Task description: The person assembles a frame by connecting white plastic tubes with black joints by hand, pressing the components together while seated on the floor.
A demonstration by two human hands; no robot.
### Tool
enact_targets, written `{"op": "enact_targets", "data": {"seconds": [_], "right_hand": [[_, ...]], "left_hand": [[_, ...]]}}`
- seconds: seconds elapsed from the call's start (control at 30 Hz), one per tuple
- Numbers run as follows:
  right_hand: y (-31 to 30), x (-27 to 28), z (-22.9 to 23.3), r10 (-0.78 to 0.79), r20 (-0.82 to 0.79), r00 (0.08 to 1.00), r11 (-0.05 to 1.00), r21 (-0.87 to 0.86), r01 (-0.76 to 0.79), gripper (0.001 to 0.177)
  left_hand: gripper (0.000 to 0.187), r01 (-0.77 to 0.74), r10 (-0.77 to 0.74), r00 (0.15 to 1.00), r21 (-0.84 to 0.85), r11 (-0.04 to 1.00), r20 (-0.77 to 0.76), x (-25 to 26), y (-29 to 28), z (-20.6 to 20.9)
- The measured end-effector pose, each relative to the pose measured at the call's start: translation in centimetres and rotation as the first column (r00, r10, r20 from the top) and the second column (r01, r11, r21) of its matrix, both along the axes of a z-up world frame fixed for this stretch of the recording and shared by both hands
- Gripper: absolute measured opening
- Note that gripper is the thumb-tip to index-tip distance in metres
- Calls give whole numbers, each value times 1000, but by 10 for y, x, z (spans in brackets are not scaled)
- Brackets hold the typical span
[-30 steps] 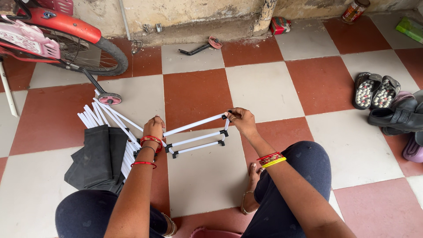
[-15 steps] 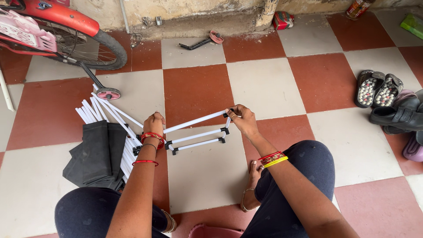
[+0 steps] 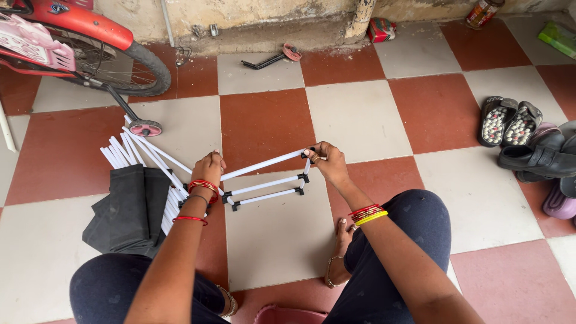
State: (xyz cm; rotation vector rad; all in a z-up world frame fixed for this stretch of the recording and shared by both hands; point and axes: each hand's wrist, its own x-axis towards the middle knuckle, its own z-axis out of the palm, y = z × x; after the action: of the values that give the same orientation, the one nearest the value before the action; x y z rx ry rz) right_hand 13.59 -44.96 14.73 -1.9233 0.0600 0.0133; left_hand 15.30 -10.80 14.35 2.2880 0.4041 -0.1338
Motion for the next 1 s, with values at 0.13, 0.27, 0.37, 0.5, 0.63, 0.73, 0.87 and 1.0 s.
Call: {"op": "enact_targets", "data": {"seconds": [0.13, 0.27, 0.37, 0.5, 0.63, 0.73, 0.87, 1.0], "right_hand": [[-2, 1, -9, -2, 17, 1000, 1000, 30, 1, 24], [1, 1, -12, -41, 38, 998, 999, -27, 42, 24], [5, 1, -8, -67, 17, 998, 997, -26, 67, 25], [9, -2, -5, -94, -8, 996, 995, 10, 94, 24], [8, -2, -8, -85, 41, 996, 996, 41, 83, 23], [8, 0, -10, -106, 3, 994, 994, 16, 106, 24], [9, -1, -11, -102, 59, 993, 994, -21, 103, 27], [13, -2, -5, -109, 36, 993, 992, -51, 111, 28]], "left_hand": [[60, 180, -182, 983, 350, 919, -25, -8, -8, 23], [60, 333, -301, 939, 666, 667, -169, -13, -25, 41], [50, 278, -454, 891, 754, 595, 29, -15, -43, 48], [34, 391, -594, 798, 660, 641, 105, -6, -91, 37], [44, 505, -684, 725, 613, 608, 82, 5, -144, 13], [59, 569, -664, 746, 469, 675, 50, 11, -167, 3], [70, 584, -607, 791, 377, 719, -69, 19, -180, 4], [65, 593, -620, 783, 368, 717, -54, 19, -170, 7]]}}
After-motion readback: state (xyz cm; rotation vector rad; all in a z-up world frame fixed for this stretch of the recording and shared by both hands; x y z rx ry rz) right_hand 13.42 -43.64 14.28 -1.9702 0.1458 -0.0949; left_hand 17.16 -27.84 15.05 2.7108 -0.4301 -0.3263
